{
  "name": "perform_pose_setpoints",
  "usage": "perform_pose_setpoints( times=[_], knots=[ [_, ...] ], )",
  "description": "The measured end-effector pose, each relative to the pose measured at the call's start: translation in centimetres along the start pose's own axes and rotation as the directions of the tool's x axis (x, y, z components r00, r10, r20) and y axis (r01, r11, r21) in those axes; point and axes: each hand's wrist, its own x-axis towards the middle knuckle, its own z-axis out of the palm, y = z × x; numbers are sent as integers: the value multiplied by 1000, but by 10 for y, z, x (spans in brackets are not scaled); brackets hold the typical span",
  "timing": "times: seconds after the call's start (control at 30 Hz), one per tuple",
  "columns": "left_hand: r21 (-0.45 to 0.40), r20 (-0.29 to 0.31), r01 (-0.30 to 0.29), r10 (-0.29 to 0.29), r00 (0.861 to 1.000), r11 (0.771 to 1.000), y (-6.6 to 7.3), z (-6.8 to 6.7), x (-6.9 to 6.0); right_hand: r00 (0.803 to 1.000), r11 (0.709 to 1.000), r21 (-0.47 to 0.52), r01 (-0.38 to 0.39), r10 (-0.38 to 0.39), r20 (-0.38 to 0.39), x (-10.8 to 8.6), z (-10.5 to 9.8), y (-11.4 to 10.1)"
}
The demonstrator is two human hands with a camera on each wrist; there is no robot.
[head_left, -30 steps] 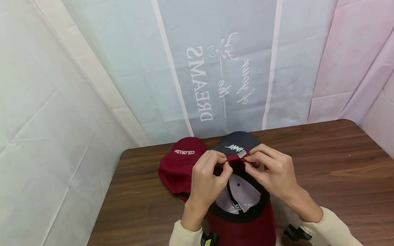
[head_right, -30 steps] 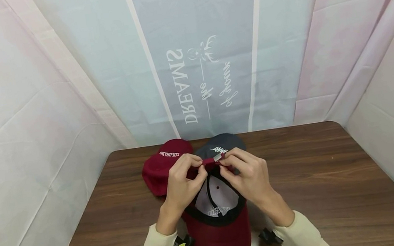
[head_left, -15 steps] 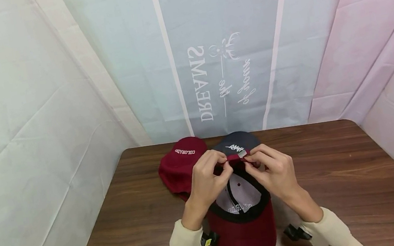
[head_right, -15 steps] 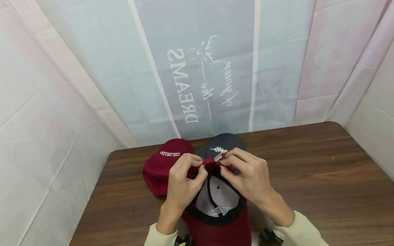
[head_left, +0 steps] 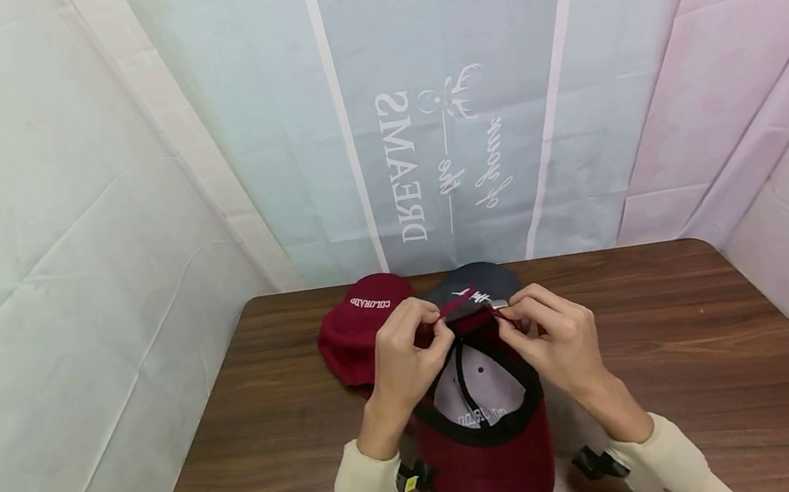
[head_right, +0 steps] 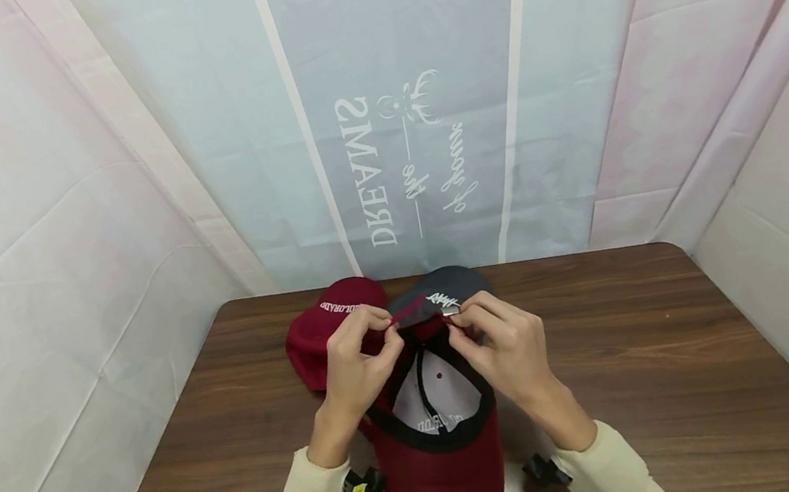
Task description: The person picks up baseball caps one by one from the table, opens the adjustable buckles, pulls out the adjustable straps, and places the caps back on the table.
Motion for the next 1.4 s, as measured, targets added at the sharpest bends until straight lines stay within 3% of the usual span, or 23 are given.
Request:
perform_pose_setpoints(
  times=[0.47,0.73,0.9,1.13,1.4],
  knots=[
    [1,-10,71,-71,997,997,-2,-3,-3,997,998,12,-69,68,24,-1,-4,3],
    [0,-7,78,-78,997,997,-3,-2,-4,996,996,16,-88,87,21,-1,-7,5],
    [-19,-7,52,-52,999,998,-4,-2,-5,994,994,8,-109,109,11,-2,-9,5],
    [-54,20,-40,42,999,998,-5,-2,-5,992,992,-25,-127,128,15,-1,-11,6],
    [-49,52,-74,76,996,996,0,-1,-6,989,989,-23,-147,148,17,0,-12,4]
  ],
)
